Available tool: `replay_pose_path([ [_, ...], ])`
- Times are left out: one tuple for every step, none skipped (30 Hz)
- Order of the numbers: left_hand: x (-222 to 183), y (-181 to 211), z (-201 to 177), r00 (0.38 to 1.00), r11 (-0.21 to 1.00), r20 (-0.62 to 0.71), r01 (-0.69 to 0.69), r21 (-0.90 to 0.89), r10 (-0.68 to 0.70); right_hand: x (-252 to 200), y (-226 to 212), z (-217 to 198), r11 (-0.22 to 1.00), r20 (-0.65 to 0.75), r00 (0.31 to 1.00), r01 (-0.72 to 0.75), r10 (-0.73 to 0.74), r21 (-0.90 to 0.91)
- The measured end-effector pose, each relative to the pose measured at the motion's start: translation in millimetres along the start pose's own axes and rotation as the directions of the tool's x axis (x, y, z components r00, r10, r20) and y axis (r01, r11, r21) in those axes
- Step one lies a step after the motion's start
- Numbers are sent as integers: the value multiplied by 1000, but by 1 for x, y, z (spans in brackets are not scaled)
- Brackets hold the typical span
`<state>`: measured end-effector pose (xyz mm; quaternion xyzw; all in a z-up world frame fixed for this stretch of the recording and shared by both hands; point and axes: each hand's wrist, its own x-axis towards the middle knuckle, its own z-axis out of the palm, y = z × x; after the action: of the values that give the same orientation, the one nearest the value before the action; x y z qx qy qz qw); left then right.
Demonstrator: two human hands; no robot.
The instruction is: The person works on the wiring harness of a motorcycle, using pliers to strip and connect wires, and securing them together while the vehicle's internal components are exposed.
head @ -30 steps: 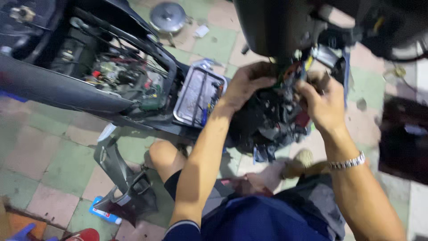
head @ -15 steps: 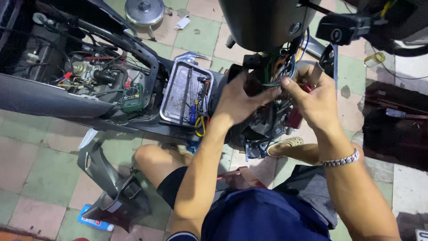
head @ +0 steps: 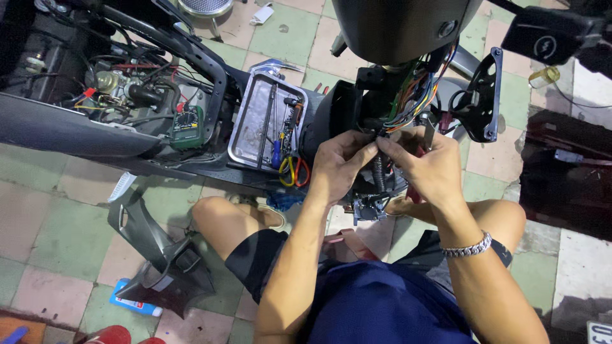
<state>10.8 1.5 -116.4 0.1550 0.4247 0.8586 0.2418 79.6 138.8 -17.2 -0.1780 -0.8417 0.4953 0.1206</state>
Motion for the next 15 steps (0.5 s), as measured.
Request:
replay_pose_path([
  [-3,2,2,1000,999,-31,0,52,1,1,0,0,999,9,999,-36,36,19],
  [-6,5,4,998,994,-63,2,105,4,1,1,0,999,10,999,-38,38,18],
  [-9,8,5,998,995,-65,4,104,3,1,2,-1,1000,29,1000,-5,5,-10],
  [-11,10,7,994,978,-105,0,207,23,2,4,-3,999,47,999,30,-28,-39],
  [-12,11,8,989,951,-142,0,308,46,2,7,-3,999,47,999,28,-27,-41],
  [-13,11,10,989,952,-143,1,305,45,3,10,-3,999,45,998,-34,34,1],
  [-12,9,12,982,939,-184,27,342,39,4,14,-4,994,46,994,-97,95,43],
  [-13,7,12,973,924,-228,56,379,34,4,18,-4,994,50,994,-99,96,41],
  [-11,3,12,972,924,-232,58,377,33,4,22,-4,971,85,988,-142,128,192],
  [-8,0,11,976,981,-216,22,193,21,4,26,-5,923,121,981,-186,154,337],
  [-7,-4,9,980,1000,-198,-11,2,11,3,30,-5,923,122,980,-188,156,336],
  [-6,-8,7,980,1000,-197,-11,0,11,4,33,-7,887,164,973,-217,163,407],
  [-5,-11,3,988,987,-143,39,-153,-61,4,36,-8,845,206,964,-247,167,474],
  [-5,-13,-2,989,950,-80,94,-298,-123,5,39,-8,845,207,964,-248,167,474],
  [-3,-15,-5,989,950,-82,93,-298,-122,6,41,-9,811,237,958,-267,163,520],
])
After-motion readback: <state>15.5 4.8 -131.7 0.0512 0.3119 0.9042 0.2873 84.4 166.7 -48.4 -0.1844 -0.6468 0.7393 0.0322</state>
